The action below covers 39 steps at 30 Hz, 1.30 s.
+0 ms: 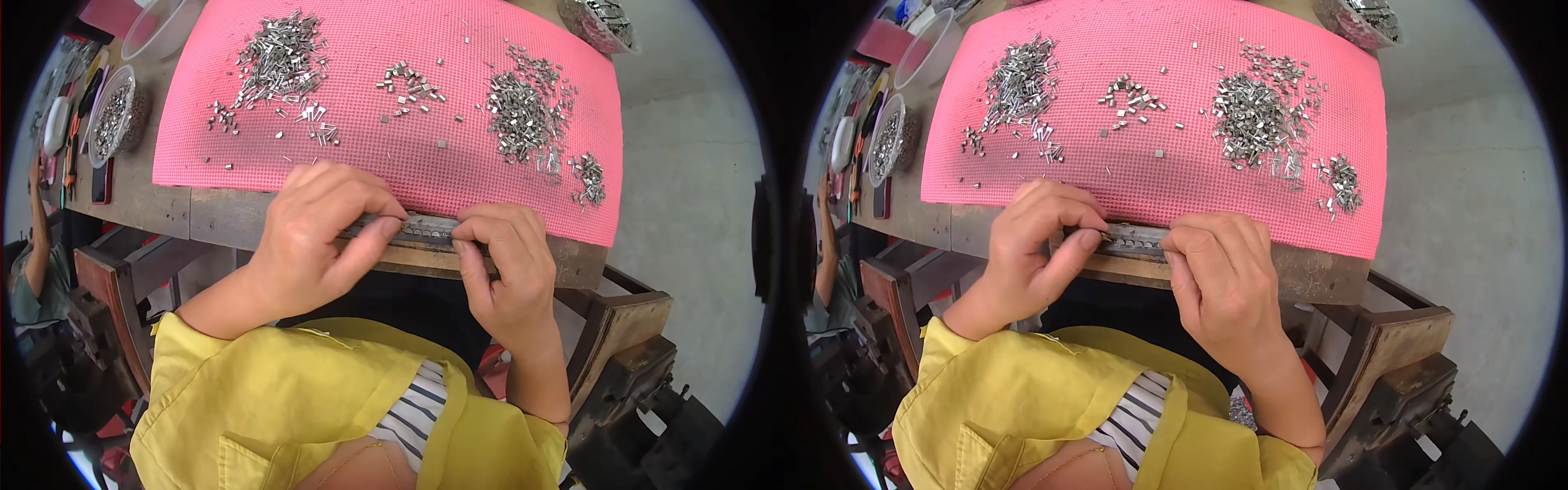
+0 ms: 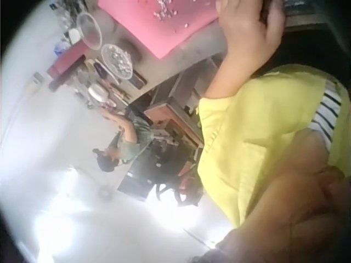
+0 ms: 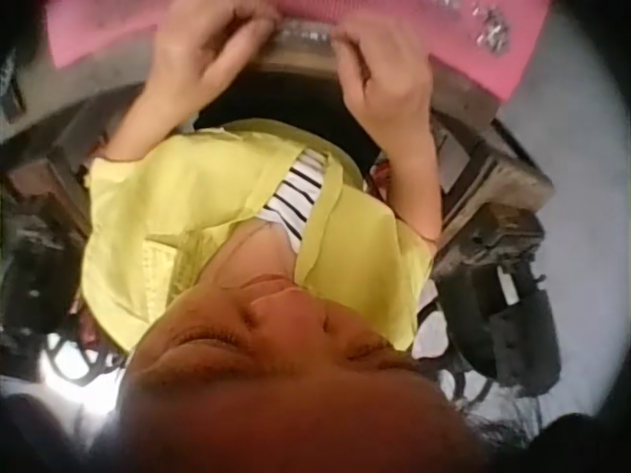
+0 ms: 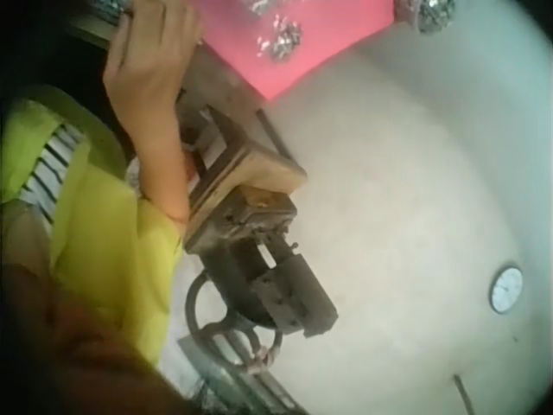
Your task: Placing small metal components into a template strip and then using a manual press machine to process them.
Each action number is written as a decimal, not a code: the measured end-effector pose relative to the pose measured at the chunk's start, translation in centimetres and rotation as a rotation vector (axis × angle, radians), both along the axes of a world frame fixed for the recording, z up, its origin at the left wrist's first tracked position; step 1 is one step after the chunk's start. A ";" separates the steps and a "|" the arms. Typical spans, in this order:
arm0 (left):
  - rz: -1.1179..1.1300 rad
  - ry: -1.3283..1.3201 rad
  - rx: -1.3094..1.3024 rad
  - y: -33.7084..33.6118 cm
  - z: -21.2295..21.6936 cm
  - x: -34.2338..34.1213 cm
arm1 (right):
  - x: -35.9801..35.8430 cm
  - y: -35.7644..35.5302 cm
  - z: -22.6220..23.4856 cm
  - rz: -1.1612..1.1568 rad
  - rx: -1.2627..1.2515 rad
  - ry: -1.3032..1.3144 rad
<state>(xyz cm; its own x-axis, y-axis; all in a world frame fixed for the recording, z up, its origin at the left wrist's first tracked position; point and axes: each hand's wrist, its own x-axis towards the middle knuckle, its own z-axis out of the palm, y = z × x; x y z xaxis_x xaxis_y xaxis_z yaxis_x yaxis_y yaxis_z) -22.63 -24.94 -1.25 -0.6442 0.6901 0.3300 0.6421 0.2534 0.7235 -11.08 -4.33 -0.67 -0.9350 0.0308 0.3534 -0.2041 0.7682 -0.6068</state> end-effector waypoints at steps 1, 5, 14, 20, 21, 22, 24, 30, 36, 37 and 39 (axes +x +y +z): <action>-0.002 0.019 0.025 0.3 -0.2 0.1 | 0.0 0.0 0.0 -0.002 -0.002 0.000; -0.059 0.009 0.001 1.0 -0.4 0.4 | 0.0 0.0 -0.1 -0.010 0.015 0.012; -0.055 0.046 -0.021 1.7 -1.0 0.8 | -0.2 0.1 -0.2 0.002 0.029 0.044; -0.024 0.082 -0.051 1.5 -0.4 0.6 | -0.3 0.1 0.1 0.003 0.055 0.065; -0.007 0.093 -0.051 1.3 -0.2 0.4 | -0.2 0.2 0.1 0.022 0.062 0.082; 0.012 0.106 -0.052 1.2 0.1 0.2 | -0.1 0.4 0.1 0.023 0.057 0.088; 0.009 0.122 -0.065 1.1 0.4 0.1 | 0.1 0.4 0.2 0.019 0.087 0.086; -0.075 0.208 0.031 1.2 0.2 1.3 | -0.1 -0.8 0.6 0.013 -0.004 0.144; -0.049 0.253 0.140 2.0 0.1 1.5 | 0.1 -0.6 0.5 -0.016 -0.061 0.146; -0.047 0.257 0.144 1.9 -0.1 1.4 | 0.1 -0.6 0.4 -0.013 -0.057 0.150; -0.062 0.169 0.169 1.6 -0.2 1.3 | 0.1 -0.8 0.0 -0.030 -0.101 0.155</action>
